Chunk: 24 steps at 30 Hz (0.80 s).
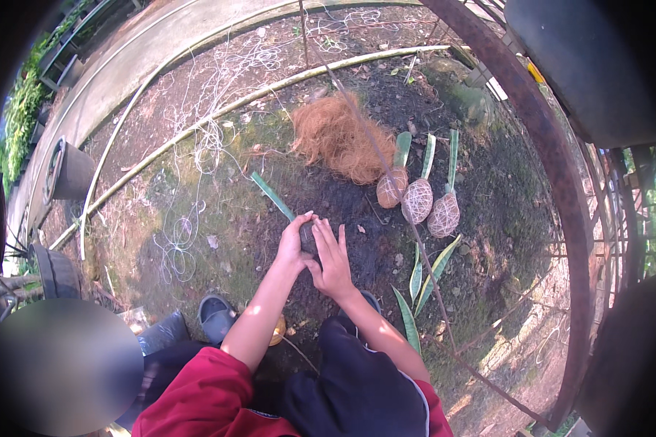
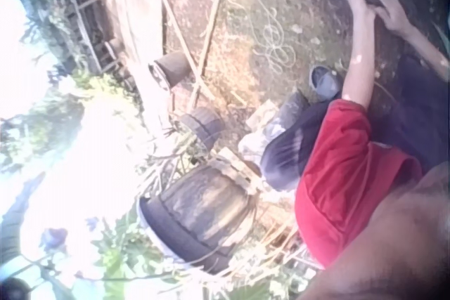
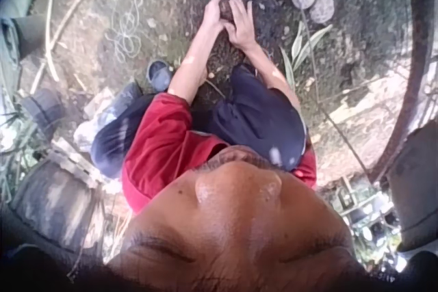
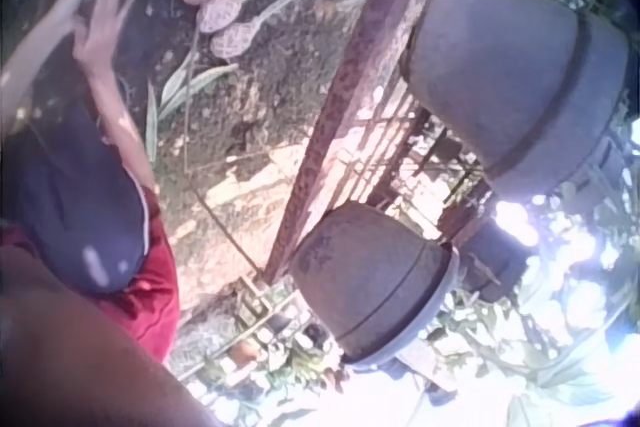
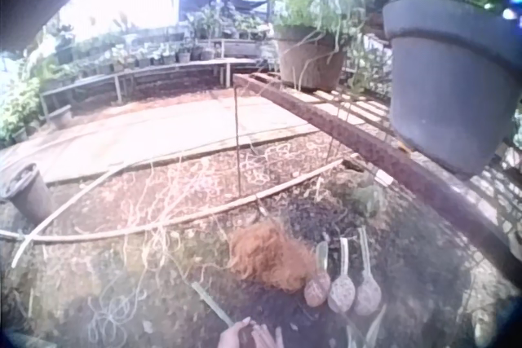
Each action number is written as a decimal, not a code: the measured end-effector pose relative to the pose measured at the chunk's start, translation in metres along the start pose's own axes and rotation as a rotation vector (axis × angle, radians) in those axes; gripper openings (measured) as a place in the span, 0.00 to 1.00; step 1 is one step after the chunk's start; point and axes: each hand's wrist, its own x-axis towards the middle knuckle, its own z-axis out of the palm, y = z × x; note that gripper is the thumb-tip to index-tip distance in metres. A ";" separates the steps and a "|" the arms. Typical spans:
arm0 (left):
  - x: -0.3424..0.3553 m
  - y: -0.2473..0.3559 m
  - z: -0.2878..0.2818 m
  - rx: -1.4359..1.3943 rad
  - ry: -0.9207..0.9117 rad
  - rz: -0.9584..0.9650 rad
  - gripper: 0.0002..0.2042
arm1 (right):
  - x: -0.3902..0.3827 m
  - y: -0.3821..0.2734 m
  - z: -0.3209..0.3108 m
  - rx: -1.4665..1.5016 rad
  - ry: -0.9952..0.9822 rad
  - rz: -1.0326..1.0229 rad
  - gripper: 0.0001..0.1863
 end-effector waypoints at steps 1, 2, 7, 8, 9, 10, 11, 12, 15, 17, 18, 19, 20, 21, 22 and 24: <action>0.004 0.002 -0.001 -0.001 -0.020 -0.011 0.08 | 0.008 -0.002 -0.004 0.048 0.019 0.003 0.29; 0.017 0.000 -0.006 0.038 -0.037 -0.022 0.10 | 0.016 0.003 -0.011 0.038 0.059 0.021 0.27; 0.044 0.018 0.014 0.022 -0.058 0.097 0.11 | 0.085 0.044 -0.026 0.132 0.058 0.213 0.16; 0.058 0.018 0.017 0.026 -0.053 0.120 0.11 | 0.095 0.055 -0.026 0.138 0.062 0.249 0.13; 0.069 0.022 0.017 0.030 -0.040 0.152 0.11 | 0.104 0.062 -0.025 0.011 0.008 0.253 0.12; 0.080 0.025 0.016 0.054 0.003 0.191 0.10 | 0.111 0.069 -0.026 -0.116 -0.047 0.257 0.11; 0.087 0.028 0.015 0.084 0.019 0.205 0.10 | 0.117 0.078 -0.027 -0.244 -0.097 0.261 0.11; 0.094 0.031 0.013 0.115 0.035 0.218 0.10 | 0.121 0.088 -0.028 -0.406 -0.166 0.232 0.13; 0.099 0.036 0.012 0.144 0.069 0.240 0.09 | 0.118 0.096 -0.021 -0.532 0.010 0.285 0.17; 0.097 0.036 0.012 0.114 0.047 0.234 0.08 | 0.118 0.103 -0.016 -0.354 0.007 0.630 0.20; 0.097 0.033 0.013 0.110 0.061 0.228 0.08 | 0.118 0.109 -0.013 -0.322 0.045 0.699 0.19; 0.096 0.030 0.014 0.107 0.074 0.222 0.08 | 0.117 0.115 -0.012 -0.289 0.083 0.767 0.19; 0.098 0.028 0.011 0.100 0.092 0.220 0.08 | 0.119 0.115 -0.012 -0.340 0.062 0.680 0.19; 0.102 0.027 0.007 0.103 0.094 0.219 0.07 | 0.121 0.115 -0.011 -0.390 0.043 0.591 0.18; 0.105 0.025 0.003 0.106 0.096 0.219 0.07 | 0.123 0.115 -0.011 -0.440 0.023 0.503 0.18; 0.108 0.027 -0.004 0.104 0.119 0.227 0.07 | 0.133 0.101 -0.012 -0.566 -0.151 0.330 0.18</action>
